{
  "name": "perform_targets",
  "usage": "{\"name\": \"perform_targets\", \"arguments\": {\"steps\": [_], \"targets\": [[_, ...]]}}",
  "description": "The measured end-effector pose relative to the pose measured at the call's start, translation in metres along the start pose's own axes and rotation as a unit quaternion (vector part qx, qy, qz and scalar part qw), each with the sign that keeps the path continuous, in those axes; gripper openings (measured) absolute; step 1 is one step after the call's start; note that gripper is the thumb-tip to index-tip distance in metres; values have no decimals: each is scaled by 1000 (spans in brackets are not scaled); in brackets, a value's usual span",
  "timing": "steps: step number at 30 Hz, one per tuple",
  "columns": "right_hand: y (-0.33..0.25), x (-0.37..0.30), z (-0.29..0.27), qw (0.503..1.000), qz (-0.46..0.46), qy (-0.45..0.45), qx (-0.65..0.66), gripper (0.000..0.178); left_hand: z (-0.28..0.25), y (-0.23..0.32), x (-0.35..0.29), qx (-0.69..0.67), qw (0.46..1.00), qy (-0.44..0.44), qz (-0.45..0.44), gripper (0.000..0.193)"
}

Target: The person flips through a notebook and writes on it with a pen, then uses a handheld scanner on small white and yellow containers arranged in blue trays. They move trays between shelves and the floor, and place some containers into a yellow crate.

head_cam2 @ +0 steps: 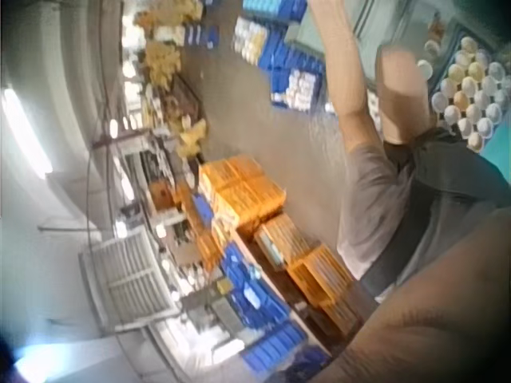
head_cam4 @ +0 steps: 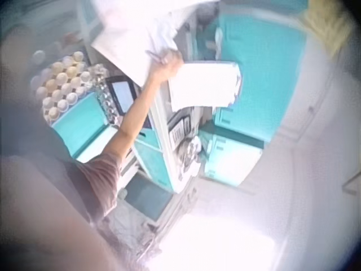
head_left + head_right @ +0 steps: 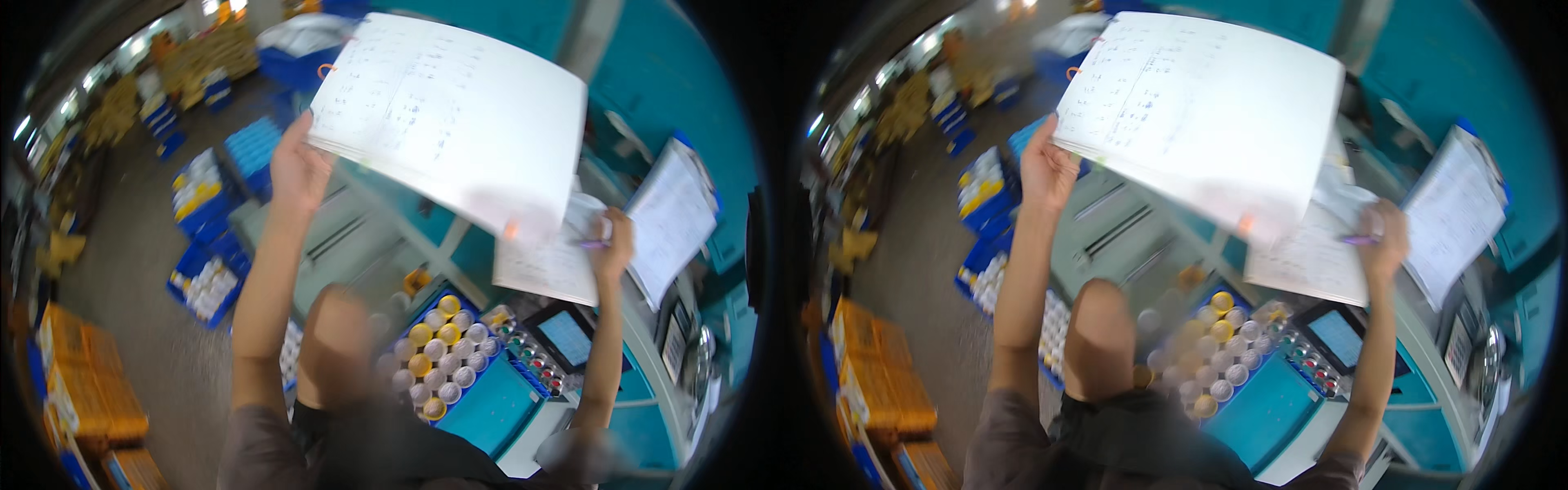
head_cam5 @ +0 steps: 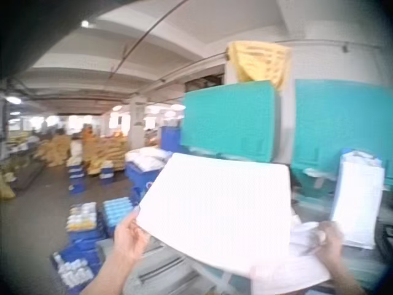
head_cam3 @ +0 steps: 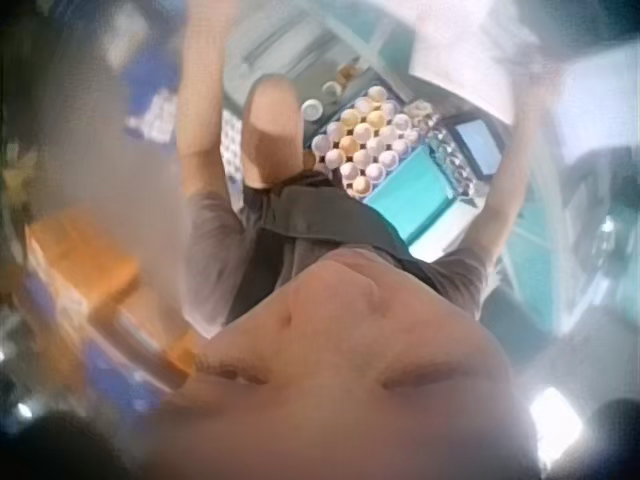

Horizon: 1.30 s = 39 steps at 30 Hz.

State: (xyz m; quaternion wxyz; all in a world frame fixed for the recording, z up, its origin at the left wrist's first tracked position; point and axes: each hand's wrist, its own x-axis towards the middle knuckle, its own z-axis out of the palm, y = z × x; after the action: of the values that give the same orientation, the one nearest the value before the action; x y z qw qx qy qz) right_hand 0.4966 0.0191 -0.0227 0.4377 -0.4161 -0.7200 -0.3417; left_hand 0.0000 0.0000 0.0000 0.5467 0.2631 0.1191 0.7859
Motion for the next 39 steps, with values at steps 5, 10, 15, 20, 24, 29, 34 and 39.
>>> {"name": "perform_targets", "arguments": {"steps": [5, 10, 15, 20, 24, 29, 34, 39], "targets": [[-61, -18, -39, 993, -21, 101, -60, 14, -84, 125, -86, 141, 975, 50, -167, 26], [-153, -34, -71, 997, -12, -13, 75, 9, -115, 119, -160, 473, 856, 80, -194, 36], [-241, -78, -49, 899, -22, -238, 368, 14, -133, 104, -193, 460, 855, 48, -237, 46], [-305, -149, -12, 739, 228, -416, 478, 25, -140, 102, -214, 509, 819, 113, -241, 49], [-304, -181, -18, 548, 373, -514, 544, 23, -149, 94, -232, 462, 859, 131, -178, 58], [-299, -206, -25, 520, 439, -501, 535, 22, -164, 70, -265, 341, 916, 156, -140, 59], [-303, -229, -34, 546, 421, -481, 541, 24, -171, 32, -310, 265, 919, 242, -160, 56], [-306, -227, -50, 548, 452, -495, 501, 21, -174, 17, -327, 259, 923, 240, -150, 52]]}}
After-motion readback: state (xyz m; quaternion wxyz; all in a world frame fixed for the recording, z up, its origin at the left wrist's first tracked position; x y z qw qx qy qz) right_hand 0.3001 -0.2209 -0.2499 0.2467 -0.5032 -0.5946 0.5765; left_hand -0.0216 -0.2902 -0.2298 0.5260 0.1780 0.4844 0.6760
